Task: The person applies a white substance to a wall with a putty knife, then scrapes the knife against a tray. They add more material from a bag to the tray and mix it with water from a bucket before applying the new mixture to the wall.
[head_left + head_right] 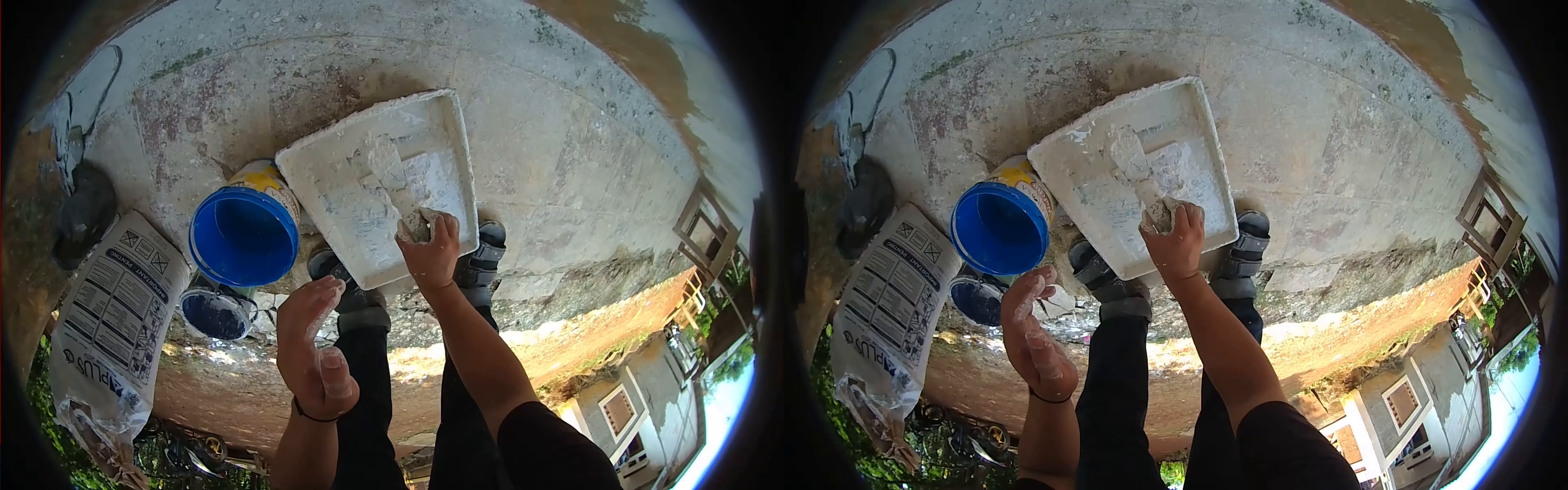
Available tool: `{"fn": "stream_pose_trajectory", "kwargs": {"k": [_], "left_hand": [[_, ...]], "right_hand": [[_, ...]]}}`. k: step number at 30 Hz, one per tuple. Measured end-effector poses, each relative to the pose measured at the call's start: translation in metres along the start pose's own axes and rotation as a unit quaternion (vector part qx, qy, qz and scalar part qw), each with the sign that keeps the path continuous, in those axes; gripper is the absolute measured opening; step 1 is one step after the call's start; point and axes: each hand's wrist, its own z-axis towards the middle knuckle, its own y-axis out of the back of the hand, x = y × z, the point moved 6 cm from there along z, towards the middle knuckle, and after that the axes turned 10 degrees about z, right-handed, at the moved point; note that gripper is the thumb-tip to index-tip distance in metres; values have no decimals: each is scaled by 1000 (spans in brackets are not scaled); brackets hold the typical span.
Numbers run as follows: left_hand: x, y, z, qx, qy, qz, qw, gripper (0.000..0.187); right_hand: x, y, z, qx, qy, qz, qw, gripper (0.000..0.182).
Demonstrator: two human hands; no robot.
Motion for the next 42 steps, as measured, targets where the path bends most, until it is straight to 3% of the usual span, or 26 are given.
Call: {"fn": "stream_pose_trajectory", "kwargs": {"k": [9,25,27,30,34,36,37,42], "left_hand": [[-4,2,23,-39,-3,-46,998,41],[-1,11,11,-40,3,-22,999,36],[-1,14,8,-42,11,-20,999,36],[0,17,6,-45,15,-18,999,35],[1,21,2,-45,32,-20,998,34],[3,25,0,-37,23,-3,999,34],[3,25,0,-31,10,15,999,34],[3,28,-3,-53,30,-17,998,34]], "right_hand": [[-8,-5,-3,-3,-8,1,1000,37],[-3,-19,11,28,69,-40,996,36],[-9,-17,16,29,-7,-61,998,37],[-4,-22,15,64,34,-40,997,32],[-6,-18,15,59,17,-59,996,36],[-14,-10,17,33,-81,-44,995,40],[-9,-11,18,48,-44,-59,996,42],[-14,-7,23,41,-65,-80,994,42]]}}
